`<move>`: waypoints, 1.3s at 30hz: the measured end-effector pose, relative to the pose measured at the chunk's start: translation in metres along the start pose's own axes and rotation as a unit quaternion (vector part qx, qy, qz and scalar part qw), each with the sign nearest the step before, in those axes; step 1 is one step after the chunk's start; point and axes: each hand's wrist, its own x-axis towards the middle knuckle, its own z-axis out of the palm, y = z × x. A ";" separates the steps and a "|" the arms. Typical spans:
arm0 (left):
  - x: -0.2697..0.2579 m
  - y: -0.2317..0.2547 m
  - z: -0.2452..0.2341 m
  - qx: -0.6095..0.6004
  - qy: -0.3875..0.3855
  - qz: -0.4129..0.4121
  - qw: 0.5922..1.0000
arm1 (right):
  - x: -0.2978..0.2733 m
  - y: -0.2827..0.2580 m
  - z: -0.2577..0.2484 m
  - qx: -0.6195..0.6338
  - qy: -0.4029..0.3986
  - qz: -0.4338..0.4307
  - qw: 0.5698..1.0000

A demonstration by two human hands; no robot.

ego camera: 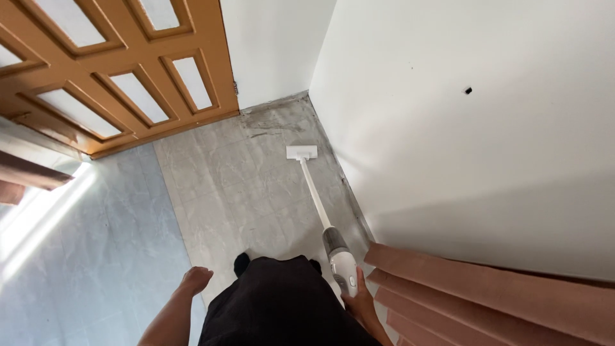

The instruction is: The person vacuums the floor using a handheld vacuum cleaner.

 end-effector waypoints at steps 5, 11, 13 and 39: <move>0.030 -0.032 0.001 0.006 0.001 0.038 0.999 | 0.038 -0.067 0.034 0.017 -0.016 0.130 0.991; 0.049 -0.063 0.006 -0.101 0.027 0.034 0.994 | 0.114 -0.162 0.082 0.101 0.002 0.065 0.993; 0.033 -0.065 -0.007 -0.093 0.040 0.043 0.994 | 0.113 -0.180 0.090 0.104 0.000 0.080 0.991; 0.082 -0.124 -0.143 -0.279 0.092 -0.097 0.951 | 0.148 -0.219 0.140 0.055 0.021 0.024 0.998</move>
